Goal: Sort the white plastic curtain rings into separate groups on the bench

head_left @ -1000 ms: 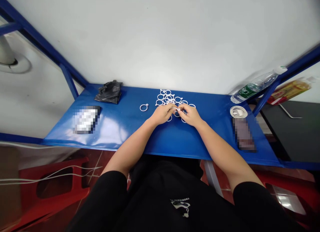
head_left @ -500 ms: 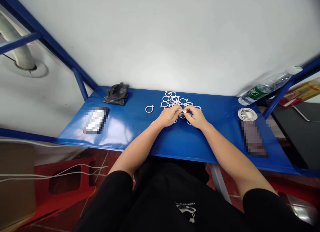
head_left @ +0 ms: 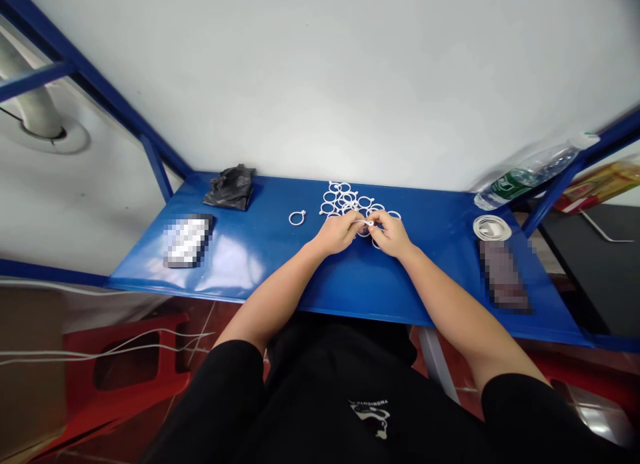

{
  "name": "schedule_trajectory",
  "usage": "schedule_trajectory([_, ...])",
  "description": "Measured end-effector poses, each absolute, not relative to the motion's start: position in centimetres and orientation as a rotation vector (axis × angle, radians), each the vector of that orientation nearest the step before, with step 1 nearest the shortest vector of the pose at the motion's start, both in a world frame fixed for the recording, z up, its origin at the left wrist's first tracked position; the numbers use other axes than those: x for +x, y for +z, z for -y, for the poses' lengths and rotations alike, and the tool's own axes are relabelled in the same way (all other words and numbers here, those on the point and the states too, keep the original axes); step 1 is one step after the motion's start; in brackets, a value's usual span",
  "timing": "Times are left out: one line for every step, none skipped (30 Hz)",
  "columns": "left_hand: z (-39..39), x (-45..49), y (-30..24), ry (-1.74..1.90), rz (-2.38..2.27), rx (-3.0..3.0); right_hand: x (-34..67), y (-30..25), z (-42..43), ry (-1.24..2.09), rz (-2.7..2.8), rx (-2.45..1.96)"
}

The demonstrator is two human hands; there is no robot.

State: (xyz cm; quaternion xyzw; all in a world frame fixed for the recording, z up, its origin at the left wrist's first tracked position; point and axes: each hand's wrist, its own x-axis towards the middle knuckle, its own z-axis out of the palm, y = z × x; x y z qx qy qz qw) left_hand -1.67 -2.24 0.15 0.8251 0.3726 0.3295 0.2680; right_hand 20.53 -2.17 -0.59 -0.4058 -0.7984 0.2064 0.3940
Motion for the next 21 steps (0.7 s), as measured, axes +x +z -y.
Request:
schedule_trajectory([2.3, -1.6, 0.1, 0.884, -1.008, 2.241, 20.5, -0.5, 2.2, 0.526, 2.023, -1.025])
schedule_trajectory([2.3, -1.5, 0.1, 0.874, -1.013, 2.259, 20.6, -0.5, 2.2, 0.528, 2.022, -1.020])
schedule_trajectory([2.4, -1.5, 0.1, 0.862, -1.017, 2.282, 20.5, -0.4, 2.1, 0.530, 2.019, -1.016])
schedule_trajectory([2.4, -1.4, 0.1, 0.851, -1.020, 2.309, 20.5, -0.4, 2.1, 0.534, 2.013, -1.010])
schedule_trajectory([2.5, -1.3, 0.0, 0.843, -1.021, 2.336, 20.4, -0.4, 2.1, 0.544, 2.008, -1.002])
schedule_trajectory([2.4, -1.2, 0.0, 0.843, -1.020, 2.362, 20.4, -0.5, 2.1, 0.558, 2.001, -0.992])
schedule_trajectory([2.4, -1.2, -0.1, 0.852, -1.022, 2.384, 20.3, -0.6, 2.1, 0.575, 1.991, -0.982])
schedule_trajectory([2.2, -1.3, -0.1, 0.880, -1.030, 2.401, 20.2, -0.6, 2.2, 0.592, 1.978, -0.974])
schedule_trajectory([2.0, -1.5, 0.0, 0.933, -1.052, 2.414, 20.1, -0.7, 2.2, 0.606, 1.963, -0.971])
schedule_trajectory([1.6, -2.0, 0.0, 1.015, -1.092, 2.419, 20.1, -0.9, 2.2, 0.613, 1.948, -0.978])
schedule_trajectory([1.1, -2.6, 0.1, 1.118, -1.149, 2.417, 20.0, -1.0, 2.2, 0.612, 1.934, -0.995])
schedule_trajectory([0.6, -3.4, 0.3, 1.256, -1.230, 2.404, 20.1, -1.1, 2.1, 0.606, 1.928, -1.018])
schedule_trajectory([0.0, -4.4, 0.5, 1.401, -1.328, 2.372, 20.2, -1.2, 1.9, 0.590, 1.935, -1.042])
schedule_trajectory([-0.6, -5.5, 0.8, 1.507, -1.431, 2.336, 20.2, -1.2, 1.7, 0.560, 1.956, -1.063])
schedule_trajectory([-1.1, -6.7, 1.0, 1.579, -1.554, 2.278, 20.3, -1.2, 1.5, 0.520, 1.988, -1.079])
schedule_trajectory([-1.6, -7.9, 1.3, 1.627, -1.696, 2.194, 20.4, -1.1, 1.4, 0.473, 2.028, -1.087])
schedule_trajectory([-1.9, -9.0, 1.6, 1.633, -1.843, 2.105, 20.4, -1.0, 1.2, 0.425, 2.072, -1.086])
schedule_trajectory([-2.1, -10.0, 1.8, 1.576, -1.981, 2.034, 20.3, -0.8, 1.2, 0.378, 2.118, -1.079])
schedule_trajectory([-2.3, -10.9, 1.9, 1.465, -2.115, 1.967, 20.2, -0.6, 1.2, 0.338, 2.167, -1.064])
schedule_trajectory([-2.3, -11.5, 2.0, 1.309, -2.232, 1.908, 20.0, -0.3, 1.4, 0.306, 2.220, -1.042])
schedule_trajectory([-2.2, -12.0, 2.1, 1.120, -2.317, 1.863, 19.8, -0.1, 1.6, 0.282, 2.277, -1.013])
